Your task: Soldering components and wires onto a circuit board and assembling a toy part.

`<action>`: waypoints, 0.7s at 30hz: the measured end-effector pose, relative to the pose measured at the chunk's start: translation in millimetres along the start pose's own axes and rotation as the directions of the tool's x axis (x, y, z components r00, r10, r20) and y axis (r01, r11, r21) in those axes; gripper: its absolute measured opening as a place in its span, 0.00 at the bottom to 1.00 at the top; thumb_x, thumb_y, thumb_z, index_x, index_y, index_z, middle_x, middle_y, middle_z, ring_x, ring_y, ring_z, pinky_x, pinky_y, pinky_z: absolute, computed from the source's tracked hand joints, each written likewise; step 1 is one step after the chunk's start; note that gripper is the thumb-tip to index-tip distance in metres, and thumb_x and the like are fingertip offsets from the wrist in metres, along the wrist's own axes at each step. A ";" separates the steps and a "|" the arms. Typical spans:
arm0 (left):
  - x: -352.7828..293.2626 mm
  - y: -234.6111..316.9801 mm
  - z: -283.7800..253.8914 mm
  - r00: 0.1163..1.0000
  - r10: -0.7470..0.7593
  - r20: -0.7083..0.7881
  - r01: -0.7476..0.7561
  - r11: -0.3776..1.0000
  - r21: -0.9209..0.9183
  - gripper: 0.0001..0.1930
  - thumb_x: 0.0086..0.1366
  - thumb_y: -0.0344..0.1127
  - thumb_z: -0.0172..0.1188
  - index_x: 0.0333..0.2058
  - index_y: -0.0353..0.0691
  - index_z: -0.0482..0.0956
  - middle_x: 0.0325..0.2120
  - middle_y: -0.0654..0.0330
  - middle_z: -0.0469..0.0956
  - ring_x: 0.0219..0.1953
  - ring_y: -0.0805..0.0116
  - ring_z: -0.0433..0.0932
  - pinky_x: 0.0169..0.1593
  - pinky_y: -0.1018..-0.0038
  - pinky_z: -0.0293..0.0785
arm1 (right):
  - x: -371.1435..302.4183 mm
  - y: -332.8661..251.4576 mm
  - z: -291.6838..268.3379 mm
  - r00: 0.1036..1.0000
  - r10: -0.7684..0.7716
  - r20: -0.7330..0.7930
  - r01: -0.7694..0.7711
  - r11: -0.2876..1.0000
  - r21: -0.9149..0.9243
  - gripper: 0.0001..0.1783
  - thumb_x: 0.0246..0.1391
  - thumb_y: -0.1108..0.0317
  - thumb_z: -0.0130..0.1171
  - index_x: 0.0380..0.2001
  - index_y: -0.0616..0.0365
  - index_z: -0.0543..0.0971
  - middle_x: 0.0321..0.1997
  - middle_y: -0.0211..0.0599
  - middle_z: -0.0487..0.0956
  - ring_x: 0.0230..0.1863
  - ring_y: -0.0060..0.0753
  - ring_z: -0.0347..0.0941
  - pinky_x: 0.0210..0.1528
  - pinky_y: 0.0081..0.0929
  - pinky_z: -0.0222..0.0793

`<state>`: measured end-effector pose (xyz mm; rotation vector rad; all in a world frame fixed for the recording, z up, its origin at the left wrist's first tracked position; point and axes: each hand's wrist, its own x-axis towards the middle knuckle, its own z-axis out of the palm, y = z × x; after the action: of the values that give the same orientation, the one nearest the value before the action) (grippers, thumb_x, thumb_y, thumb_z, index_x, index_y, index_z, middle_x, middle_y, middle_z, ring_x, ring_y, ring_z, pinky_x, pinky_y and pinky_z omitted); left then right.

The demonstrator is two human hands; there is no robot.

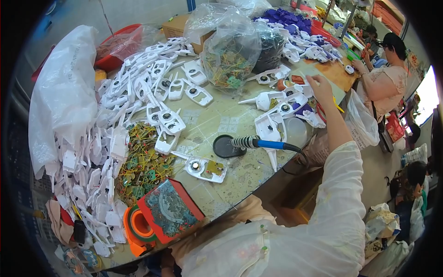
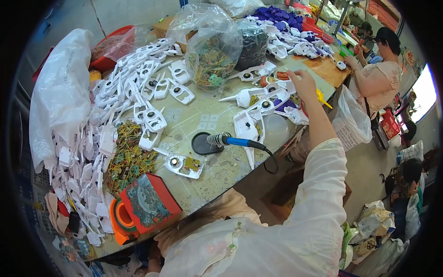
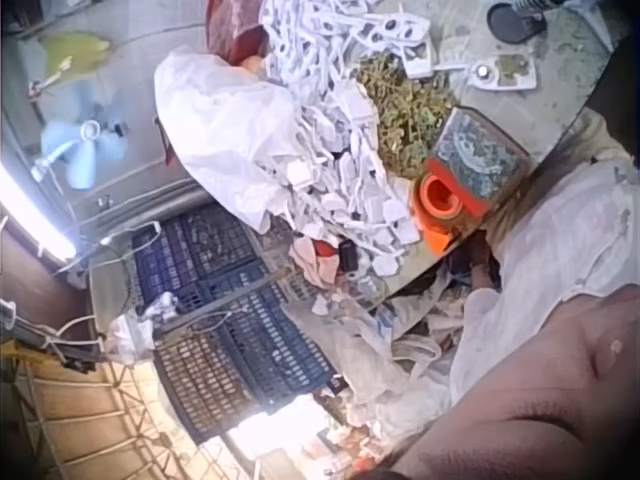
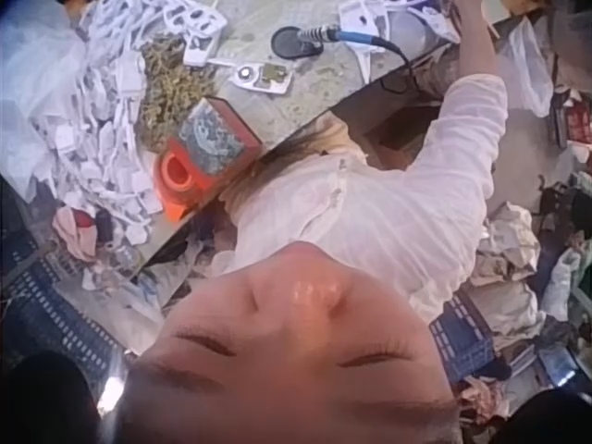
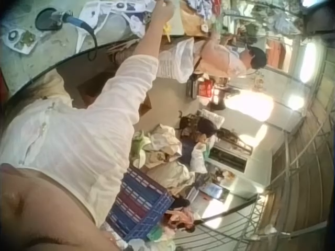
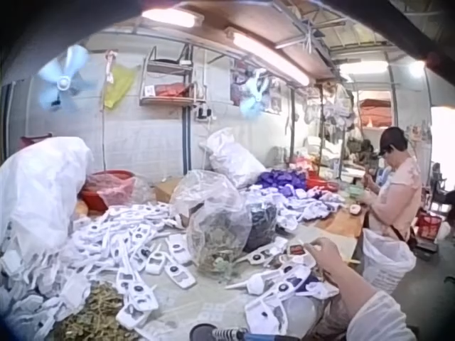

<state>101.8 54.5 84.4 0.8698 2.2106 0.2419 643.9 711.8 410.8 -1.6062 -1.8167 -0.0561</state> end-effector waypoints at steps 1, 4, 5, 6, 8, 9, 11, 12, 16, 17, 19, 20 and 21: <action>-9.0 3.4 -7.3 1.000 -0.008 -0.008 0.008 1.000 0.004 0.15 0.55 0.33 0.53 0.43 0.42 0.76 0.50 0.47 0.70 0.55 0.57 0.67 0.57 0.63 0.63 | 1.7 -11.8 -1.2 0.996 -0.029 0.088 0.017 0.991 0.133 0.26 0.48 0.46 0.58 0.34 0.62 0.80 0.39 0.52 0.78 0.45 0.49 0.72 0.50 0.36 0.65; -22.2 9.4 -1.1 1.000 -0.014 -0.002 0.014 1.000 0.013 0.16 0.55 0.34 0.53 0.44 0.42 0.76 0.49 0.47 0.70 0.54 0.57 0.68 0.56 0.63 0.63 | 8.7 -19.1 19.7 0.962 -0.051 0.268 0.030 0.996 0.083 0.22 0.48 0.53 0.60 0.37 0.62 0.79 0.38 0.48 0.78 0.41 0.45 0.74 0.46 0.33 0.67; 4.5 63.6 -30.3 1.000 -0.015 0.003 0.015 1.000 0.015 0.17 0.55 0.35 0.53 0.44 0.42 0.75 0.49 0.47 0.71 0.54 0.57 0.68 0.56 0.63 0.63 | 10.9 -21.7 23.0 0.910 -0.026 0.413 -0.021 0.994 0.109 0.21 0.48 0.56 0.60 0.37 0.63 0.79 0.37 0.46 0.79 0.39 0.42 0.75 0.44 0.32 0.68; 32.5 117.7 -60.0 1.000 -0.015 0.009 0.015 1.000 0.018 0.17 0.55 0.36 0.53 0.44 0.42 0.75 0.49 0.47 0.71 0.54 0.57 0.68 0.56 0.63 0.64 | 12.7 -22.7 22.6 0.892 -0.004 0.451 -0.081 0.983 0.168 0.17 0.48 0.62 0.60 0.36 0.63 0.79 0.33 0.43 0.80 0.35 0.38 0.76 0.40 0.30 0.69; -26.5 22.4 -7.6 1.000 -0.015 0.023 0.014 1.000 0.028 0.18 0.55 0.37 0.54 0.45 0.41 0.75 0.49 0.47 0.71 0.53 0.58 0.69 0.56 0.63 0.64 | 16.6 -27.0 16.4 0.923 -0.026 0.384 -0.029 0.990 0.139 0.16 0.48 0.63 0.59 0.36 0.63 0.79 0.32 0.42 0.80 0.33 0.38 0.76 0.39 0.30 0.69; -25.7 20.5 -6.4 0.999 -0.016 0.029 0.015 0.999 0.034 0.18 0.55 0.37 0.54 0.45 0.41 0.74 0.49 0.47 0.71 0.53 0.58 0.69 0.56 0.63 0.64 | 17.8 -30.8 12.5 0.949 -0.049 0.313 0.015 0.994 0.108 0.15 0.48 0.64 0.59 0.36 0.63 0.79 0.30 0.42 0.80 0.32 0.37 0.76 0.38 0.30 0.69; -27.1 15.7 -9.1 0.999 -0.008 0.043 0.006 0.999 0.048 0.19 0.55 0.38 0.54 0.46 0.41 0.74 0.48 0.46 0.71 0.53 0.58 0.70 0.55 0.63 0.64 | 19.5 -29.8 8.0 0.970 -0.022 0.240 -0.004 0.994 0.107 0.13 0.48 0.66 0.58 0.35 0.63 0.79 0.29 0.42 0.80 0.33 0.36 0.76 0.38 0.30 0.69; -27.6 12.6 -12.0 0.999 0.003 0.051 -0.006 0.998 0.056 0.19 0.55 0.39 0.54 0.46 0.41 0.74 0.48 0.46 0.71 0.52 0.58 0.70 0.55 0.63 0.65 | 24.5 -16.1 9.4 0.985 0.020 0.169 -0.045 0.989 0.141 0.13 0.48 0.67 0.58 0.35 0.64 0.79 0.29 0.42 0.80 0.33 0.36 0.76 0.37 0.30 0.69; -21.9 17.5 -14.9 0.997 0.030 0.068 -0.035 0.996 0.082 0.21 0.55 0.41 0.55 0.47 0.41 0.73 0.48 0.46 0.72 0.52 0.59 0.71 0.55 0.63 0.65 | 33.9 32.5 28.6 0.932 0.322 0.164 -0.361 0.863 0.353 0.14 0.52 0.69 0.51 0.39 0.67 0.75 0.29 0.42 0.78 0.30 0.31 0.77 0.32 0.29 0.70; -21.4 21.5 -15.6 0.997 0.034 0.073 -0.040 0.995 0.089 0.21 0.55 0.42 0.55 0.48 0.41 0.73 0.47 0.46 0.72 0.51 0.59 0.71 0.54 0.63 0.66 | 29.6 31.4 28.3 0.879 0.437 0.190 -0.475 0.772 0.422 0.14 0.53 0.70 0.49 0.40 0.68 0.74 0.30 0.42 0.78 0.30 0.30 0.77 0.30 0.28 0.71; -19.8 30.5 -17.2 0.996 0.042 0.083 -0.051 0.993 0.103 0.22 0.55 0.43 0.55 0.48 0.40 0.72 0.47 0.45 0.72 0.51 0.59 0.72 0.54 0.63 0.66 | 24.0 26.8 30.5 0.820 0.516 0.248 -0.562 0.641 0.523 0.15 0.54 0.71 0.46 0.42 0.69 0.73 0.33 0.41 0.76 0.31 0.31 0.76 0.30 0.29 0.70; -20.0 33.6 -19.5 0.995 0.047 0.089 -0.057 0.992 0.112 0.23 0.55 0.43 0.55 0.49 0.40 0.72 0.47 0.45 0.72 0.51 0.59 0.72 0.54 0.63 0.66 | 22.6 26.9 29.8 0.817 0.531 0.224 -0.549 0.597 0.585 0.15 0.54 0.70 0.46 0.41 0.68 0.73 0.33 0.41 0.76 0.31 0.31 0.76 0.30 0.29 0.70; -20.6 36.5 -21.8 0.994 0.051 0.095 -0.063 0.991 0.122 0.23 0.55 0.44 0.56 0.49 0.40 0.72 0.47 0.45 0.73 0.51 0.60 0.72 0.54 0.63 0.66 | 21.4 26.8 29.0 0.812 0.547 0.202 -0.531 0.551 0.643 0.14 0.55 0.70 0.46 0.41 0.68 0.73 0.34 0.41 0.76 0.31 0.32 0.75 0.29 0.29 0.70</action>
<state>115.6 70.5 126.6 0.9933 2.1357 0.0894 654.5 749.7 389.2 -1.5025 -1.0238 0.7942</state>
